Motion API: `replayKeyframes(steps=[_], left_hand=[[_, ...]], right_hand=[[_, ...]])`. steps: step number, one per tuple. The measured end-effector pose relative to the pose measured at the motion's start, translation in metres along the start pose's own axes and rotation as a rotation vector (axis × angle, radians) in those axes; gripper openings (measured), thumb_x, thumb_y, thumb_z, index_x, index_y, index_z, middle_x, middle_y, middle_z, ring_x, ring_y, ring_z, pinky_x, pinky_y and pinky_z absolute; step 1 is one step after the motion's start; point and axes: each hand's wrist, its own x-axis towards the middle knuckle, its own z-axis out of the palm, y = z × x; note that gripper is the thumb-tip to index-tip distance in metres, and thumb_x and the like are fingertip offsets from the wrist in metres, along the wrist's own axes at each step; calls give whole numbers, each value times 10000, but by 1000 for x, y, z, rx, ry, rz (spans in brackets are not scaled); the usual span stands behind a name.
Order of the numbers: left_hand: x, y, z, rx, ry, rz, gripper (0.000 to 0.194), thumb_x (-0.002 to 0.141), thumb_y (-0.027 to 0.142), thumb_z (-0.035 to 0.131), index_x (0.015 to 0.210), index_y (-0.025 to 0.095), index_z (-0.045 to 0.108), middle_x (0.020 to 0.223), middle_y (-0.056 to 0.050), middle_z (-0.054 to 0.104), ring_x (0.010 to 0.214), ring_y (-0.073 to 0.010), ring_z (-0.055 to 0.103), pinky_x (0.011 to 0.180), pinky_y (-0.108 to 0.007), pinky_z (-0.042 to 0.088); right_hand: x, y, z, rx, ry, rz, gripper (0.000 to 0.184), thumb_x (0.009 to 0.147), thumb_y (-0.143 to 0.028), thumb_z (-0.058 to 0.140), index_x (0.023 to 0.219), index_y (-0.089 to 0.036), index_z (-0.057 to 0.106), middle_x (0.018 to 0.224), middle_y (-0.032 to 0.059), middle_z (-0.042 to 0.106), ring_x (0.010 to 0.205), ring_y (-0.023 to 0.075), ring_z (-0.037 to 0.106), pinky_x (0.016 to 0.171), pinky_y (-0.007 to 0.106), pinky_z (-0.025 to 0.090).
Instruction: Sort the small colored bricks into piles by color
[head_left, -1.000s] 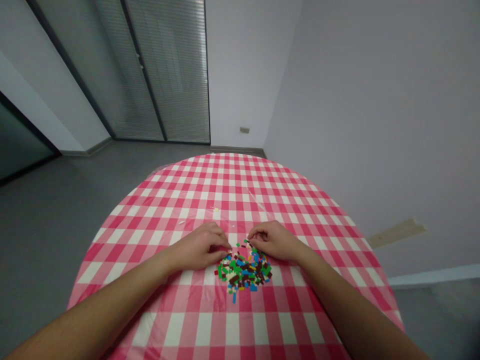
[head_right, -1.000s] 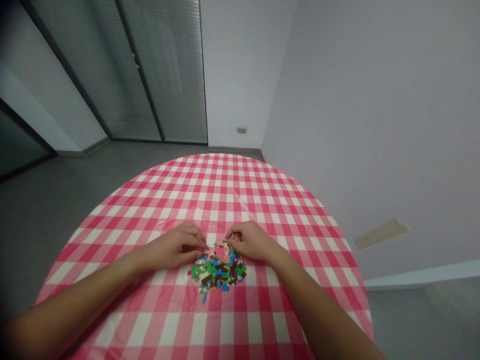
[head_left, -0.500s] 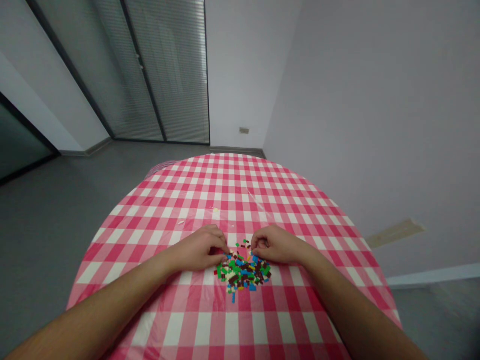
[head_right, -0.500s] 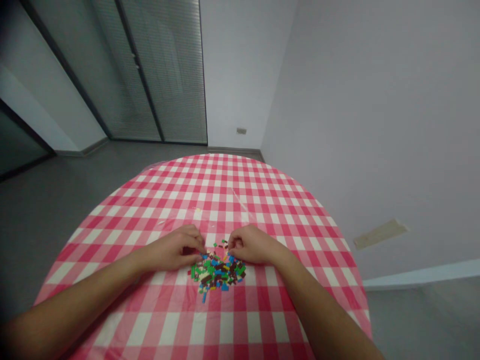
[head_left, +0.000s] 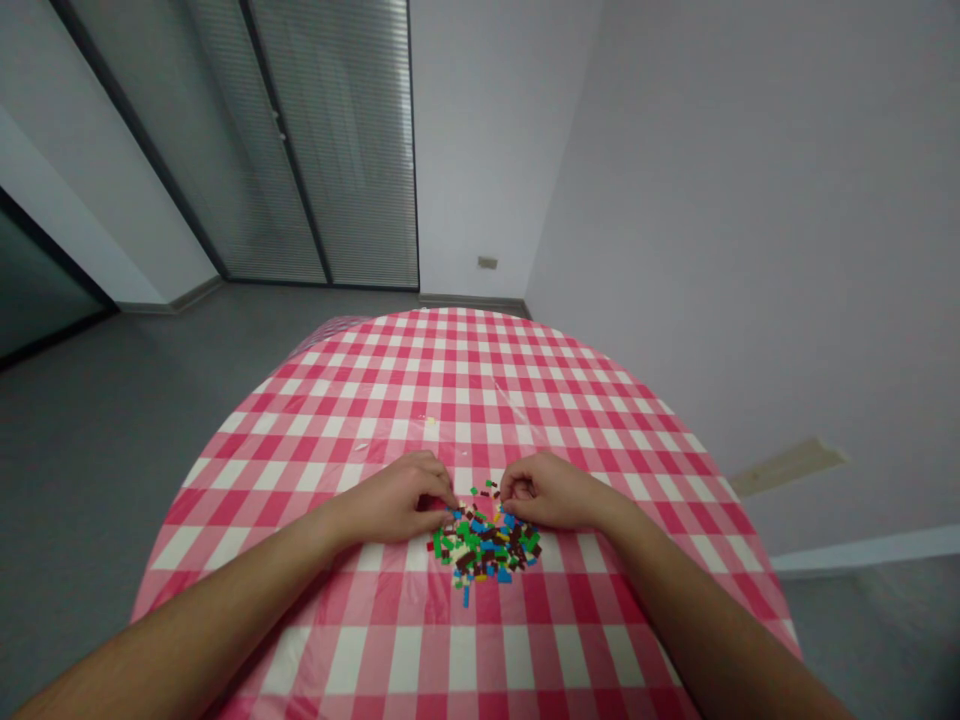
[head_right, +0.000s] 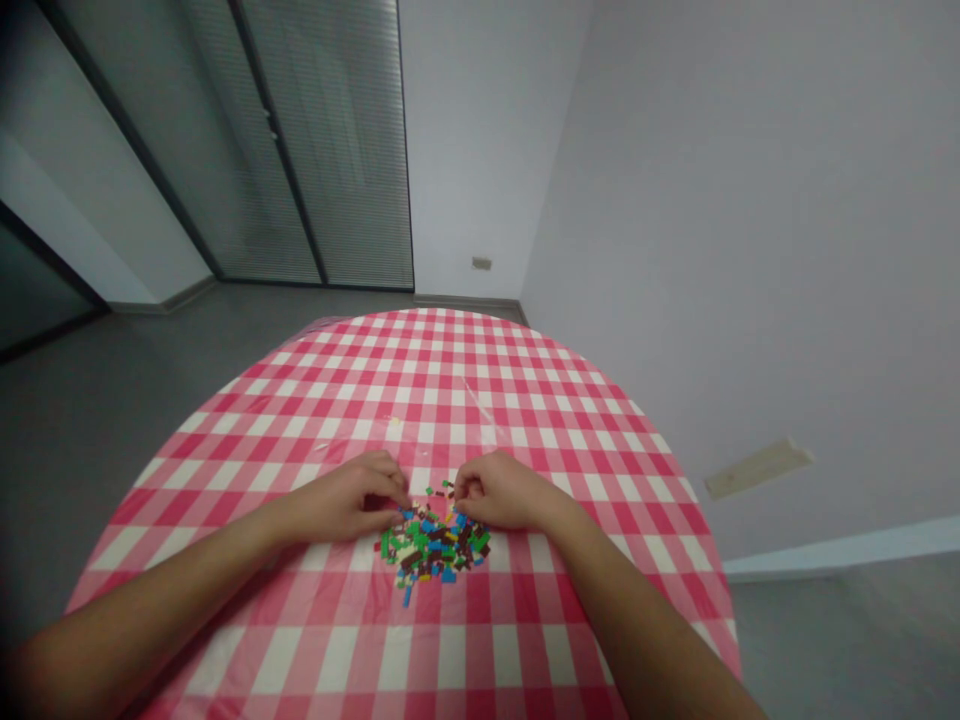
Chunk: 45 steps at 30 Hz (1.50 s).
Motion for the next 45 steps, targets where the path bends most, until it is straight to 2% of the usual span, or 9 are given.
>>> replayKeyframes(steps=[21, 27, 32, 45], left_hand=[[-1, -1, -2, 2, -24, -27, 121, 864, 265, 695, 977, 236, 731, 904, -21, 696, 889, -184, 609, 862, -347, 444], [-1, 1, -4, -22, -35, -25, 168, 845, 224, 681, 1005, 230, 733, 927, -23, 692, 908, -181, 613, 890, -347, 445], [-2, -1, -3, -27, -28, -17, 178, 838, 221, 680, 1008, 234, 732, 940, -27, 692, 913, -186, 611, 889, -348, 450], [0, -1, -3, -46, -25, -15, 142, 859, 184, 654, 969, 198, 743, 902, -47, 692, 876, -178, 611, 852, -321, 445]], right_hand=[[-1, -3, -2, -39, 11, -11, 268, 712, -66, 547, 860, -161, 749, 693, 15, 682, 570, 96, 540, 522, 196, 358], [-1, -5, 0, -23, 36, -55, 284, 714, -64, 534, 862, -167, 752, 684, 8, 676, 562, 94, 522, 528, 203, 356], [1, -7, 4, 11, 5, -124, 257, 726, -94, 558, 859, -172, 764, 638, -8, 654, 545, 93, 505, 537, 208, 347], [2, -15, 7, -70, 4, -139, 252, 735, -94, 538, 805, -172, 767, 638, -3, 655, 534, 89, 460, 529, 218, 280]])
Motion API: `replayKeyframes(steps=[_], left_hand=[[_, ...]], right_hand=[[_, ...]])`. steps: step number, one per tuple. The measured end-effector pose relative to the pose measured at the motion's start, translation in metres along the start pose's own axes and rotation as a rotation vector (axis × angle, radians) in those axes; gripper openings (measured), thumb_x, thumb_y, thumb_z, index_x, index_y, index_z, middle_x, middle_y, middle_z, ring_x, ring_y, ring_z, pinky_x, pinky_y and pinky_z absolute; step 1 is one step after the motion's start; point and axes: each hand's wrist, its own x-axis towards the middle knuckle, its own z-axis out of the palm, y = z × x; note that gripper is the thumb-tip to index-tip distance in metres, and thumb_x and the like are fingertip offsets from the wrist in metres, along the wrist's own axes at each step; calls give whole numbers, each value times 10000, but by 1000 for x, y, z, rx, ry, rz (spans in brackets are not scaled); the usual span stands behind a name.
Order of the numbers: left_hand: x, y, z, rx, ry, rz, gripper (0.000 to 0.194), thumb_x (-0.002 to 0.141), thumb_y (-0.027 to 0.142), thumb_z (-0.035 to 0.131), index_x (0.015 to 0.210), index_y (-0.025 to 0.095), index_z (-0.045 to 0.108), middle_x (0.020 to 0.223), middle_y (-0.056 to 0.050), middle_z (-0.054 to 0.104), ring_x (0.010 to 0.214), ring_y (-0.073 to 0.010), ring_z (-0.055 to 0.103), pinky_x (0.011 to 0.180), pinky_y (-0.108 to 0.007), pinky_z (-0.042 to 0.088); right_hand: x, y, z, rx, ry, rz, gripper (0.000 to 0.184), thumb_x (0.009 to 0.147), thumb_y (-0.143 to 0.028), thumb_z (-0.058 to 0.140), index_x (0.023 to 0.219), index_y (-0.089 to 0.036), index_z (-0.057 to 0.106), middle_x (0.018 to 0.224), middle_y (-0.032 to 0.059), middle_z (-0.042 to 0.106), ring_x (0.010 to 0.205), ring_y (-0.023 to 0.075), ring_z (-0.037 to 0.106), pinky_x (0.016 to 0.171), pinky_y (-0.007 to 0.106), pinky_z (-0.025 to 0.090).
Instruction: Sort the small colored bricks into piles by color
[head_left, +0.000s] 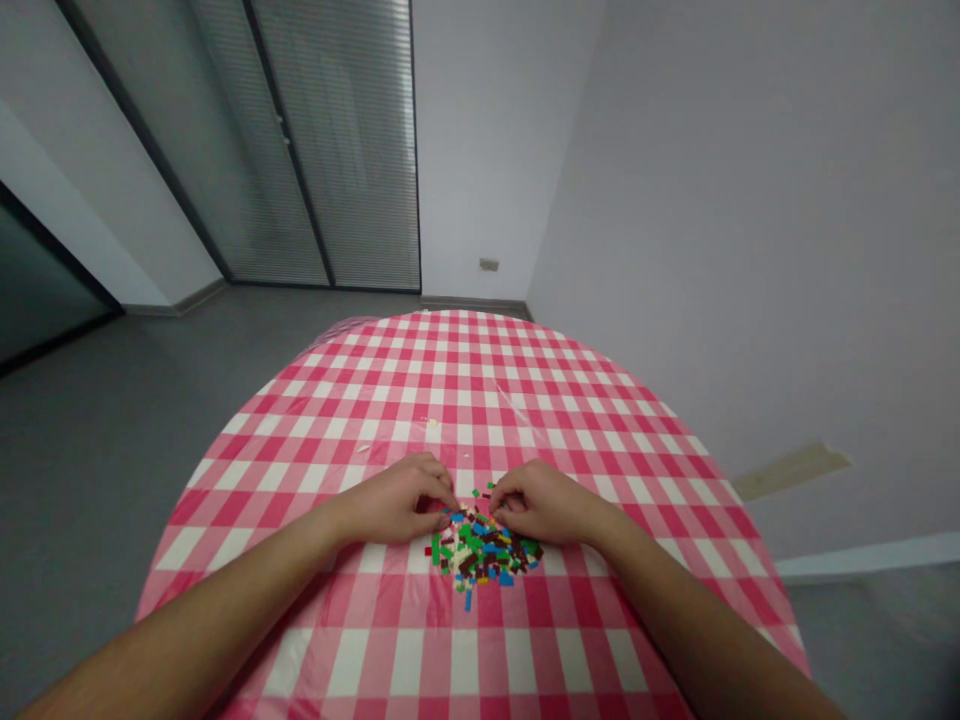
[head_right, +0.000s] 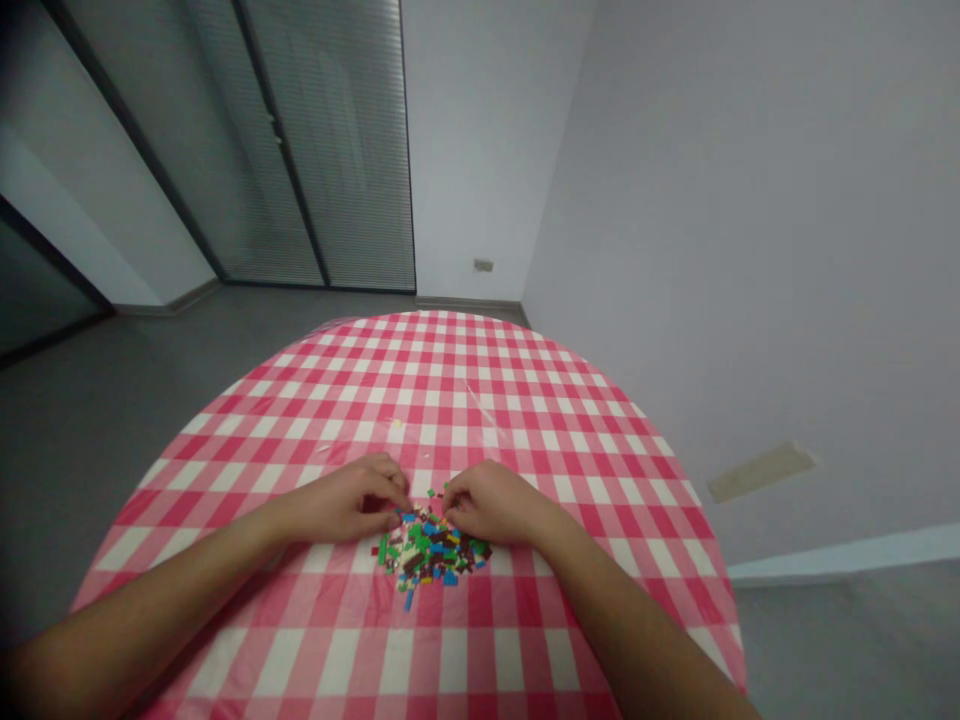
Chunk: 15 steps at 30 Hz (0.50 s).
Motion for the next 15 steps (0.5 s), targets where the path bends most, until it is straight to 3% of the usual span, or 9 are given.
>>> replayKeyframes(steps=[15], left_hand=[[1, 1, 0, -22, 18, 13, 93, 853, 176, 637, 872, 207, 723, 868, -24, 698, 862, -169, 617, 868, -323, 448]], right_hand=[[0, 2, 0, -36, 31, 12, 208, 770, -110, 530, 752, -178, 726, 605, -19, 608, 512, 83, 401, 528, 229, 265]])
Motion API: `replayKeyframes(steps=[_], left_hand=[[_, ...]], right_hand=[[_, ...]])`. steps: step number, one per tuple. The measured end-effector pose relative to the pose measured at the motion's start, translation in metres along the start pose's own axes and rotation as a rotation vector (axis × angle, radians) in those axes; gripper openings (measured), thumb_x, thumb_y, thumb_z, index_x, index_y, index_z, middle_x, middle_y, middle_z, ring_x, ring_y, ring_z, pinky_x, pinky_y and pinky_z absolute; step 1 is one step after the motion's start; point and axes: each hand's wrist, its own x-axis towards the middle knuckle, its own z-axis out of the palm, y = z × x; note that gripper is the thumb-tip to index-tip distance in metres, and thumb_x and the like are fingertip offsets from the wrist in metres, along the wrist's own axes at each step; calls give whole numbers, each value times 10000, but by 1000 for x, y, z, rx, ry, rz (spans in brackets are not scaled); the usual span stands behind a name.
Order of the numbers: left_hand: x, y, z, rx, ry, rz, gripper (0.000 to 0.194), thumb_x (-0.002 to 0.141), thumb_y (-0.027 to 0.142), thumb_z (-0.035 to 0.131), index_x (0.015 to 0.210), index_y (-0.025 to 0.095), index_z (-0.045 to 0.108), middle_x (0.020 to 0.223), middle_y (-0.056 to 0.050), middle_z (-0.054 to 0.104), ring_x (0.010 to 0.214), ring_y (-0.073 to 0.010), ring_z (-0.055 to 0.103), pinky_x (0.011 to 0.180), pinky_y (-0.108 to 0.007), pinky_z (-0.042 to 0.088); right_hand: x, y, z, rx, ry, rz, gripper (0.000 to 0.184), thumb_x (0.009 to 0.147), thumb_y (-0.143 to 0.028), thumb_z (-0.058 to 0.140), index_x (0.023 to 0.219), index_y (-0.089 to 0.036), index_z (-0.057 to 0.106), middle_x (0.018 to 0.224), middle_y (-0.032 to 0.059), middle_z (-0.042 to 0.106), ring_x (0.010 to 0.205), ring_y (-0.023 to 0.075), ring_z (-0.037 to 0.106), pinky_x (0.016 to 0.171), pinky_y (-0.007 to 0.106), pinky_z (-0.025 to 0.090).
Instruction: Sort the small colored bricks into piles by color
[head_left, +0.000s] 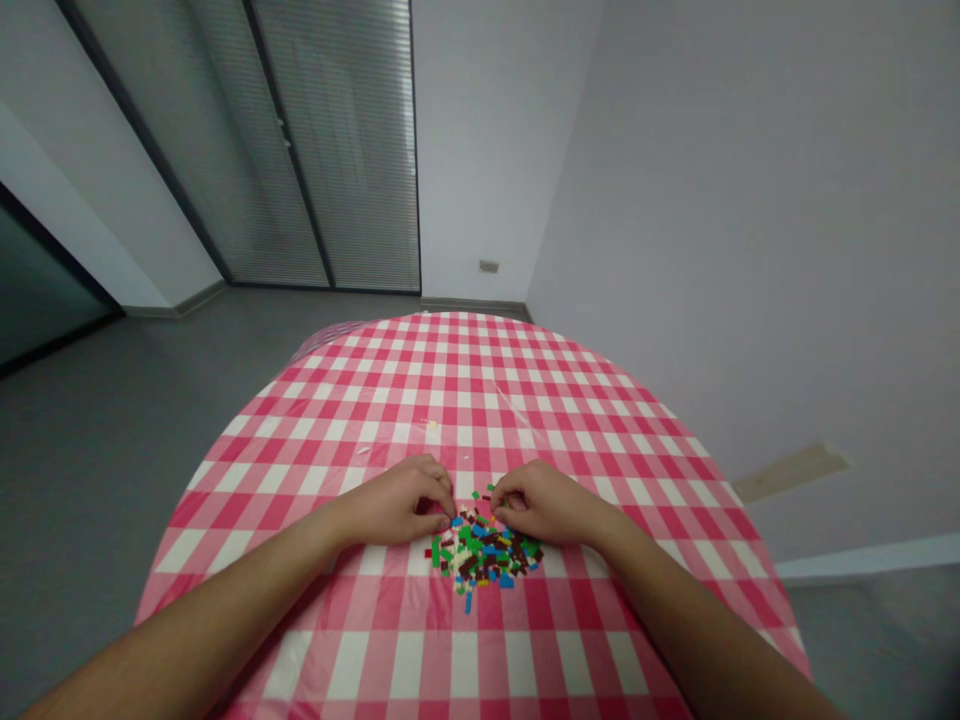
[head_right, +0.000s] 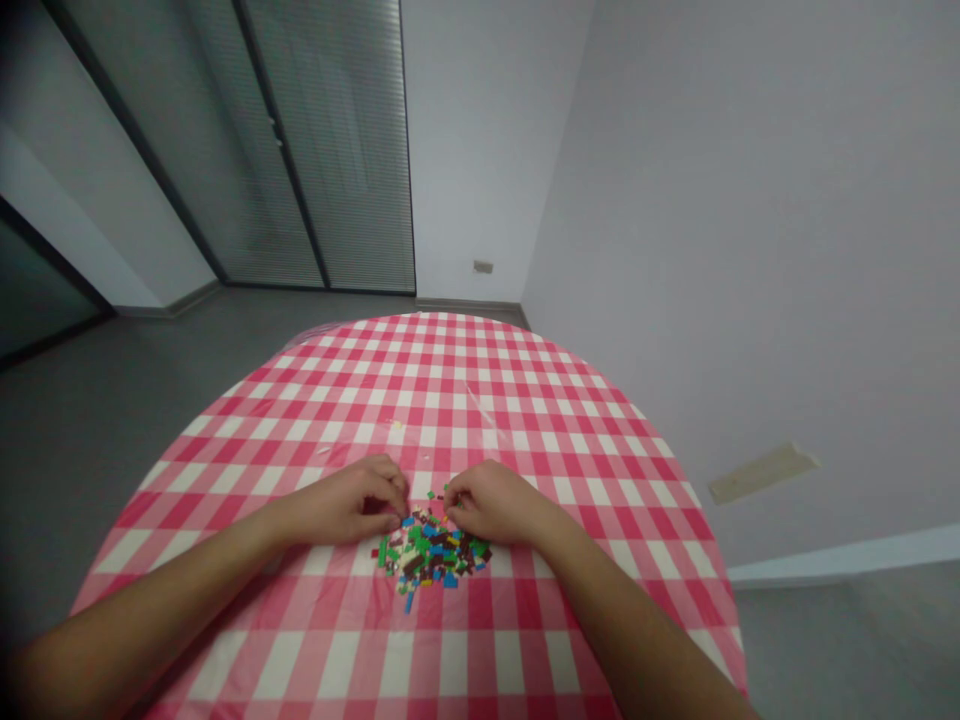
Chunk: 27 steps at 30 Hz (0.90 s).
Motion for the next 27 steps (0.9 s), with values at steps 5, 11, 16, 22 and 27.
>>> replayKeyframes(steps=[5, 11, 16, 22, 27], left_hand=[[0, -1, 1, -2, 1, -6, 91, 832, 143, 649, 848, 202, 717, 865, -15, 702, 864, -165, 616, 875, -318, 439], [0, 0, 0, 7, -3, 15, 82, 850, 167, 636, 811, 196, 702, 818, -10, 687, 831, -160, 615, 855, -320, 442], [1, -1, 3, 16, 24, 9, 76, 859, 206, 655, 797, 199, 698, 813, -13, 686, 823, -162, 612, 834, -320, 452], [3, 2, 7, 47, 88, -32, 86, 898, 214, 629, 896, 208, 715, 848, -24, 699, 831, -171, 613, 820, -333, 462], [6, 9, 13, 36, 251, -70, 95, 922, 266, 637, 910, 215, 717, 847, -30, 694, 836, -178, 600, 795, -339, 464]], right_hand=[[-1, 1, -1, 18, -8, -20, 196, 773, -118, 529, 727, -171, 712, 604, -20, 602, 516, 84, 402, 527, 232, 267], [0, -1, -2, 49, -61, -29, 200, 763, -101, 569, 798, -178, 751, 642, -15, 649, 539, 90, 472, 547, 220, 301], [2, 0, 1, 42, -54, -24, 156, 801, -129, 584, 806, -169, 734, 708, 5, 680, 601, 108, 524, 579, 229, 326], [2, 4, 2, 178, 87, 9, 124, 905, -193, 534, 888, -166, 653, 765, 15, 633, 662, 124, 525, 603, 232, 373], [2, 0, 4, 275, 168, 34, 85, 909, -203, 543, 906, -164, 618, 794, 24, 618, 669, 130, 512, 604, 238, 399]])
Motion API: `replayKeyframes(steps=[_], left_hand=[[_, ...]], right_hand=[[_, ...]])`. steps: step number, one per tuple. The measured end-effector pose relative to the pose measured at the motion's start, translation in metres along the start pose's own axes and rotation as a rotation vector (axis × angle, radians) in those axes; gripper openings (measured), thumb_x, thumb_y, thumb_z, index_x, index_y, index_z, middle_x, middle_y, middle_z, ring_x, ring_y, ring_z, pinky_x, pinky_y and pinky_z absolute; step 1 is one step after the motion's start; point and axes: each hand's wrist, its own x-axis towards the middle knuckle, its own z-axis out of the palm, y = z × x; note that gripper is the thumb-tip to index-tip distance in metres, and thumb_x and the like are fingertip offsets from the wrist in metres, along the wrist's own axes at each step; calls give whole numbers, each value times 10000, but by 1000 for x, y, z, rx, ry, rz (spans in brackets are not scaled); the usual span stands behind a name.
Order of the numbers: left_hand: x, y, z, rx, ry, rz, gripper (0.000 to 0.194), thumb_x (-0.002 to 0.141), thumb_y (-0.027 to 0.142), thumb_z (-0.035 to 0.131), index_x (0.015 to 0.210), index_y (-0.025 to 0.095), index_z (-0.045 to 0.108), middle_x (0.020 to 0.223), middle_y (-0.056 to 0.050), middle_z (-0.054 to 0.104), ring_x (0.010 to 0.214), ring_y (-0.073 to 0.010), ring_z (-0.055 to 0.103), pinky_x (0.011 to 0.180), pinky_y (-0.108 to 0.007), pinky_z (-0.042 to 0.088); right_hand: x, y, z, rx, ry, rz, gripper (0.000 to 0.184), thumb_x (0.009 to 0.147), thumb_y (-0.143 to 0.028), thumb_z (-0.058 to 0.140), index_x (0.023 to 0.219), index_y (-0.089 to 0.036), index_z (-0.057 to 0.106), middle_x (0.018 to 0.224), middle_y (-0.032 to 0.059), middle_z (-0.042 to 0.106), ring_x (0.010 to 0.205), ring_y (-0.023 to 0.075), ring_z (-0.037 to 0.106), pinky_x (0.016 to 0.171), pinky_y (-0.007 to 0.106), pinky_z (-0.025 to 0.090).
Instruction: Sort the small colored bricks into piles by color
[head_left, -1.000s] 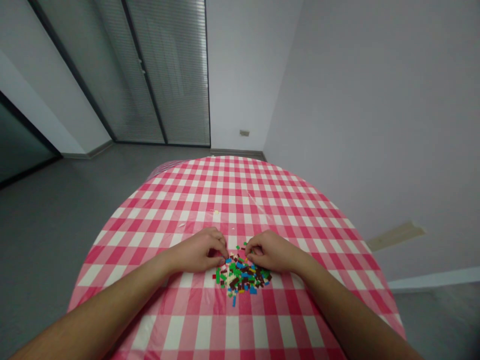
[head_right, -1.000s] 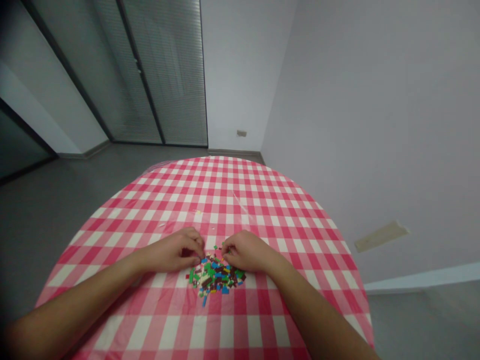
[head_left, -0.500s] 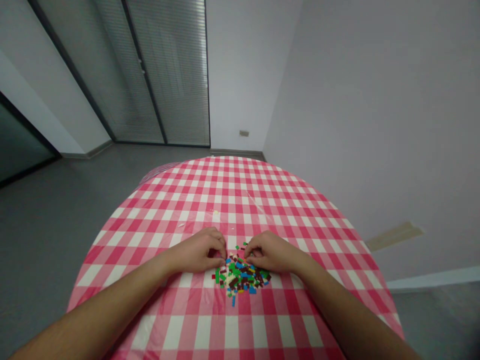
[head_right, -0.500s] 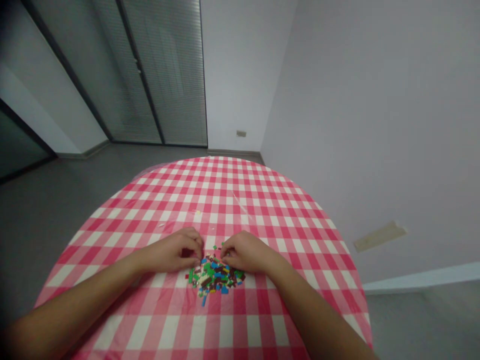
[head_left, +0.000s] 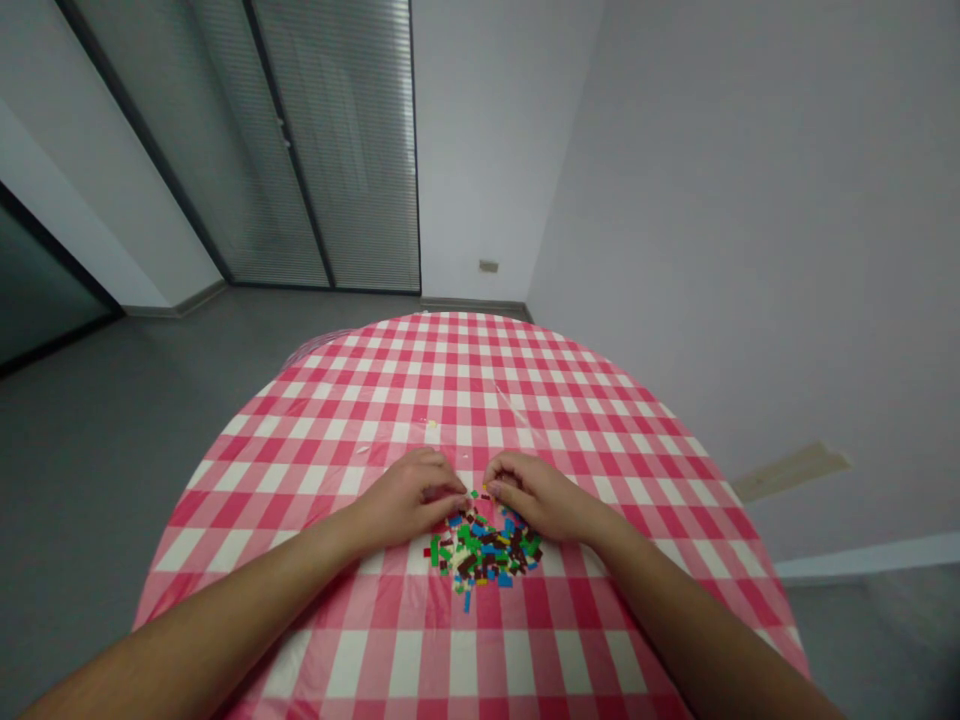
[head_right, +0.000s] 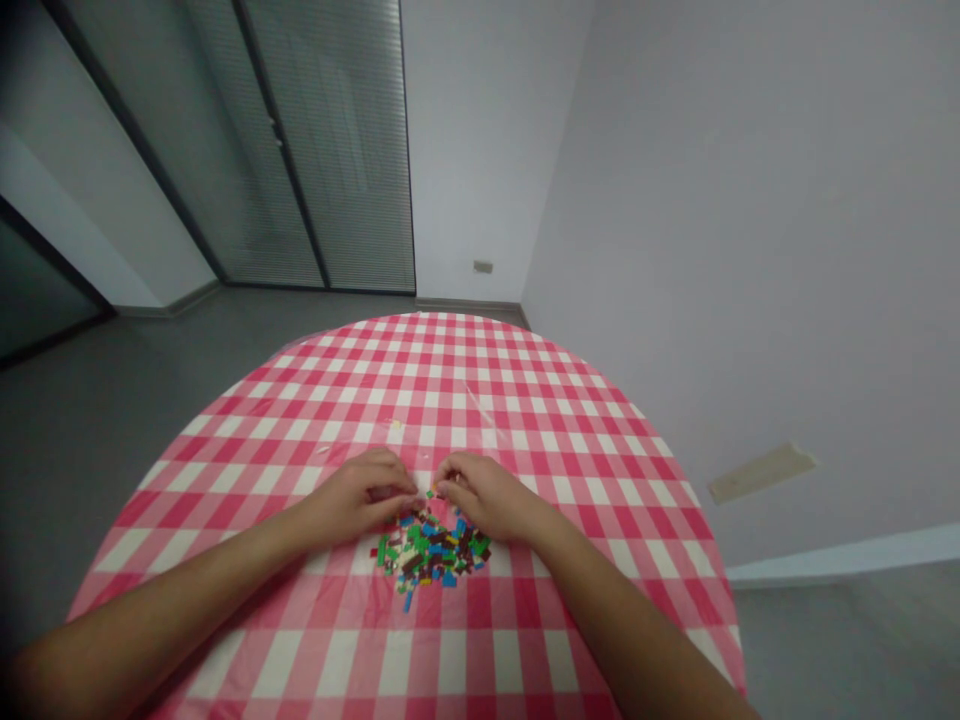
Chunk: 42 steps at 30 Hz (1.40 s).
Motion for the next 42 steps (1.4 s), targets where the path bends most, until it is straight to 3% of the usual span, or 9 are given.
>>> replayKeyframes(steps=[5, 12, 18, 26, 42], left_hand=[[-1, 7, 7, -5, 120, 33, 117, 937, 280, 624, 901, 216, 715, 801, -26, 669, 798, -173, 584, 751, -329, 456], [-1, 6, 11, 22, 158, 68, 98, 921, 221, 633, 864, 197, 710, 778, -21, 664, 778, -170, 584, 740, -324, 446], [-1, 5, 12, 27, 200, 48, 74, 905, 195, 646, 920, 194, 719, 821, -30, 651, 801, -171, 586, 743, -317, 456], [-1, 7, 11, 28, 201, 96, 89, 890, 143, 643, 914, 186, 717, 811, -25, 656, 794, -166, 583, 744, -312, 449], [0, 2, 11, 39, 126, 91, 119, 945, 234, 607, 895, 200, 710, 797, -16, 674, 795, -168, 575, 755, -320, 420]], right_hand=[[1, -2, 12, 192, 25, -27, 97, 893, -254, 593, 876, -170, 639, 753, 18, 644, 660, 130, 567, 618, 242, 440], [2, 0, 22, 356, 127, -18, 110, 813, -242, 680, 842, -183, 593, 701, -13, 597, 618, 117, 548, 574, 233, 430], [1, 3, 22, 389, 139, -46, 120, 836, -236, 666, 860, -199, 555, 749, -11, 584, 640, 119, 538, 577, 242, 424], [1, 7, 24, 401, 132, -69, 103, 853, -192, 636, 886, -209, 540, 765, -15, 575, 653, 118, 528, 592, 249, 419], [0, 4, 24, 420, 119, -33, 111, 867, -217, 628, 875, -207, 518, 727, -30, 548, 611, 113, 518, 551, 239, 403]])
